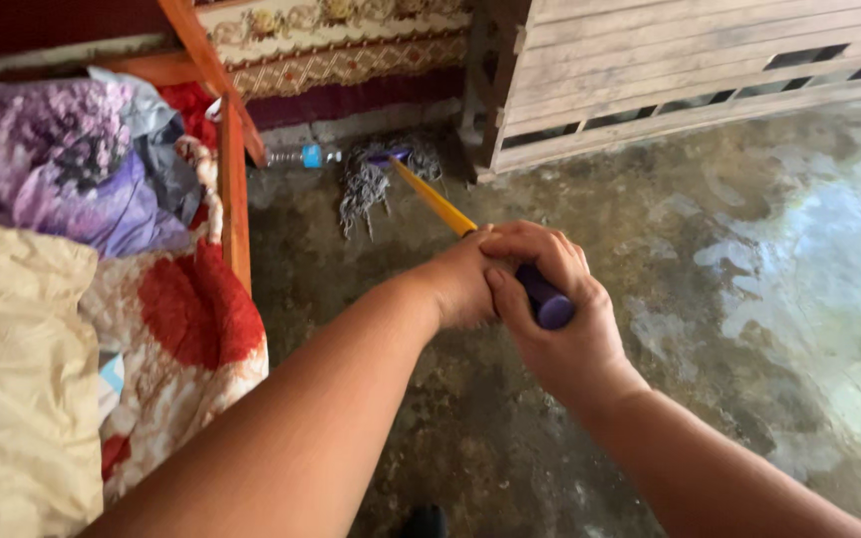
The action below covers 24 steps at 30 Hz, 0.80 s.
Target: The person uses a string mop with a yellow handle to clean a wet concrete floor. They push and pull the mop across the surface, moving around a wooden pallet and a bed frame.
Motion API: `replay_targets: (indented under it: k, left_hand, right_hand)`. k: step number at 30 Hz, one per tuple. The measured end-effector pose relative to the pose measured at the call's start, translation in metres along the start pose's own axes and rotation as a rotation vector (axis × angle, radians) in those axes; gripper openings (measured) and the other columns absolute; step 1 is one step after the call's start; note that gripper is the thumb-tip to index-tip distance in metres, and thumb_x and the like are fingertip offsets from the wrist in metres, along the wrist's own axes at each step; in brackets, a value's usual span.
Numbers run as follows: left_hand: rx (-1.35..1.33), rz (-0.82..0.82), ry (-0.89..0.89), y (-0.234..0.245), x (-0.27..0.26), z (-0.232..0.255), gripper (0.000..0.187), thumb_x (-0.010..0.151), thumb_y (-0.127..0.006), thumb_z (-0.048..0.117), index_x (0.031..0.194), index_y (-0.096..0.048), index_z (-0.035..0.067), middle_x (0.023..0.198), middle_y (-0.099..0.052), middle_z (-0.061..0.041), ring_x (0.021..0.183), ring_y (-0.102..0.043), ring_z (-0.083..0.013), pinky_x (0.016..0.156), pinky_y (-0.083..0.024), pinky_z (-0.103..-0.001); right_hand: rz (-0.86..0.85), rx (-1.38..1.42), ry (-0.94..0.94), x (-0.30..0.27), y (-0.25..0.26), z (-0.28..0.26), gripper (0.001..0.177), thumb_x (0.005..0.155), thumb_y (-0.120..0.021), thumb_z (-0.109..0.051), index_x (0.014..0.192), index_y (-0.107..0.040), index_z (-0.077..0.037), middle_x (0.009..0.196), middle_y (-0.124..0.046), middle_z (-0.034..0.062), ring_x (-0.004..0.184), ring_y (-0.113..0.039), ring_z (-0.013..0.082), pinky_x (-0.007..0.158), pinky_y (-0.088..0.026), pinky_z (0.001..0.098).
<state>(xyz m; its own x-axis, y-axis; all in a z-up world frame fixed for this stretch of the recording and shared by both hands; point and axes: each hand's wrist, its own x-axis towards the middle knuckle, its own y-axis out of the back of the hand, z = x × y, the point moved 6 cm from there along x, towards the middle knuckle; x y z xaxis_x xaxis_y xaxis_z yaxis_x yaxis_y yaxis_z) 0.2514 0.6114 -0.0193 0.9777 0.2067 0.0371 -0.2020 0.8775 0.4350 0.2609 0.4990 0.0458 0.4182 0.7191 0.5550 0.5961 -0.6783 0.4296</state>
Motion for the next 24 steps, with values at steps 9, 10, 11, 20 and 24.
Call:
replay_targets:
  k: [9, 10, 11, 20, 24]
  left_hand:
    - [0.097, -0.141, 0.035, 0.015, -0.043, 0.077, 0.032, 0.083, -0.070, 0.017, 0.116, -0.070, 0.017, 0.114, -0.075, -0.004, 0.108, -0.071, -0.0175, 0.093, -0.057, -0.031]
    - [0.061, -0.128, 0.006, 0.019, -0.044, 0.082, 0.030, 0.085, -0.068, 0.016, 0.115, -0.071, 0.016, 0.114, -0.075, -0.004, 0.108, -0.071, -0.0178, 0.093, -0.058, -0.031]
    - [0.025, -0.115, -0.022, 0.024, -0.044, 0.083, 0.029, 0.087, -0.067, 0.016, 0.115, -0.072, 0.016, 0.115, -0.075, -0.004, 0.108, -0.072, -0.0181, 0.094, -0.058, -0.031]
    - [0.003, -0.132, -0.007, 0.044, -0.010, 0.003, 0.027, 0.086, -0.068, 0.012, 0.113, -0.069, 0.014, 0.112, -0.074, -0.005, 0.105, -0.070, -0.0167, 0.089, -0.060, -0.032]
    - [0.186, -0.102, 0.010, 0.034, -0.001, -0.018, 0.039, 0.082, -0.070, 0.011, 0.121, -0.063, 0.017, 0.114, -0.071, -0.003, 0.103, -0.067, -0.0129, 0.088, -0.058, -0.030]
  right_hand:
    - [0.031, -0.116, -0.171, 0.004, 0.021, -0.065, 0.030, 0.088, -0.069, -0.008, 0.119, -0.070, -0.009, 0.123, -0.072, 0.0086, 0.120, -0.068, 0.0197, 0.105, -0.048, 0.0335]
    - [0.030, -0.111, -0.169, 0.006, 0.018, -0.067, 0.034, 0.087, -0.069, -0.008, 0.121, -0.070, -0.009, 0.122, -0.072, 0.0087, 0.119, -0.068, 0.0193, 0.105, -0.048, 0.0334]
    - [0.035, -0.111, -0.163, 0.008, 0.015, -0.066, 0.032, 0.088, -0.068, -0.009, 0.120, -0.071, -0.009, 0.122, -0.073, 0.0083, 0.118, -0.069, 0.0188, 0.104, -0.050, 0.0327]
    - [0.006, -0.044, -0.005, 0.025, -0.032, -0.018, 0.028, 0.095, -0.067, -0.005, 0.123, -0.070, -0.008, 0.126, -0.070, 0.0112, 0.124, -0.065, 0.0246, 0.111, -0.047, 0.0349]
    - [-0.023, -0.019, -0.061, 0.018, -0.037, -0.001, 0.030, 0.095, -0.069, -0.005, 0.124, -0.070, -0.009, 0.129, -0.067, 0.0103, 0.128, -0.061, 0.0244, 0.113, -0.044, 0.0363]
